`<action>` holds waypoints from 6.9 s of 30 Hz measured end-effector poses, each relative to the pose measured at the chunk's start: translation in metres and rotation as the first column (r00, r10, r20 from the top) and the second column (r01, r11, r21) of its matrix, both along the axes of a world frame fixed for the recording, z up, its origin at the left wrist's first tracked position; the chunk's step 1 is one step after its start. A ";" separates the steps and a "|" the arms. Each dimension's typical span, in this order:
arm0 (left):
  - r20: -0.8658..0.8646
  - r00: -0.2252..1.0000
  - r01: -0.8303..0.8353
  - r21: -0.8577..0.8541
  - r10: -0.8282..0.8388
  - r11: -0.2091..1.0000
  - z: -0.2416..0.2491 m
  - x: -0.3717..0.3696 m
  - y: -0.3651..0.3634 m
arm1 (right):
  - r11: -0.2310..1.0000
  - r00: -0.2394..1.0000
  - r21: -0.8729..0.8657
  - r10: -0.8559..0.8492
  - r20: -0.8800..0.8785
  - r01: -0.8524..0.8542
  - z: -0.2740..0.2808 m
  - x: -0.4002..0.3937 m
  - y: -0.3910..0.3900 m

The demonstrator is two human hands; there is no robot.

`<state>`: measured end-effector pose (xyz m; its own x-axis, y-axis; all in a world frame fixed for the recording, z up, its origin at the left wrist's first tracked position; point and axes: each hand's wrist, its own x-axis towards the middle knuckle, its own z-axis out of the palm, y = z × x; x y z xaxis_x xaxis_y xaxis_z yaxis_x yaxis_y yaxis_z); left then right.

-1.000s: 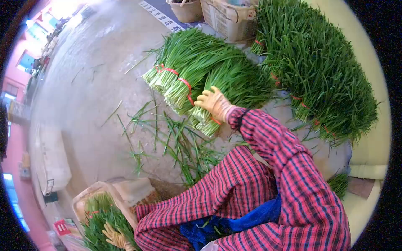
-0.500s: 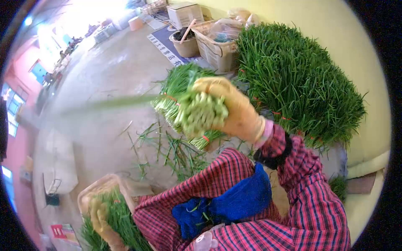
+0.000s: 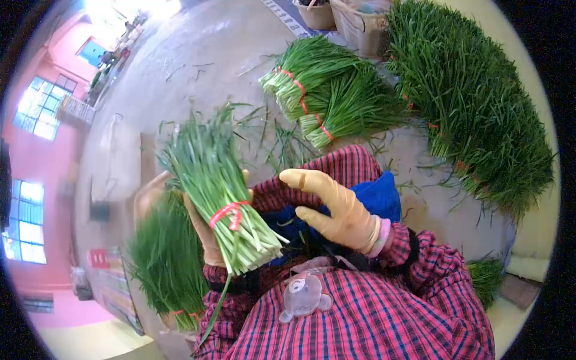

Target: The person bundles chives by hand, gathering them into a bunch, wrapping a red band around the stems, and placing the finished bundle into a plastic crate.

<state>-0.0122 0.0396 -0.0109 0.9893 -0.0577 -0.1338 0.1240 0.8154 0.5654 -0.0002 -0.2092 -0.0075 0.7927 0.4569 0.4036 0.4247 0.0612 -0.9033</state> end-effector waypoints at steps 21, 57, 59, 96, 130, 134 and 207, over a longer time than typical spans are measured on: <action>0.240 0.956 -0.186 0.040 0.171 0.982 -0.004 0.000 0.007 | 0.983 0.742 -0.184 0.107 0.662 0.023 0.016 -0.020 0.026; 0.078 0.880 -0.414 0.609 0.468 0.676 0.022 -0.012 -0.039 | 0.919 0.818 0.300 -0.039 -0.573 0.254 0.008 0.050 0.086; 0.055 0.866 -0.457 0.490 0.497 0.742 0.015 -0.013 -0.030 | 0.895 0.713 0.298 -0.031 -0.701 0.332 -0.003 0.055 0.082; -0.131 0.986 -0.010 0.579 0.105 0.815 -0.008 -0.002 -0.054 | 0.617 0.659 0.248 -0.638 -0.398 0.747 -0.041 0.054 -0.012; -0.073 0.995 -0.008 0.626 0.069 0.780 -0.010 -0.001 -0.073 | 0.850 0.895 -0.281 -0.421 0.149 0.446 -0.011 0.036 0.011; -0.069 0.995 -0.013 0.629 0.072 0.778 -0.009 -0.002 -0.072 | 0.857 0.906 -0.296 -0.412 0.099 0.423 -0.003 0.035 0.012; -0.111 0.956 -0.195 0.456 0.273 0.868 -0.037 0.003 -0.038 | 0.859 0.726 -0.002 -0.434 -0.534 0.512 -0.026 0.063 -0.139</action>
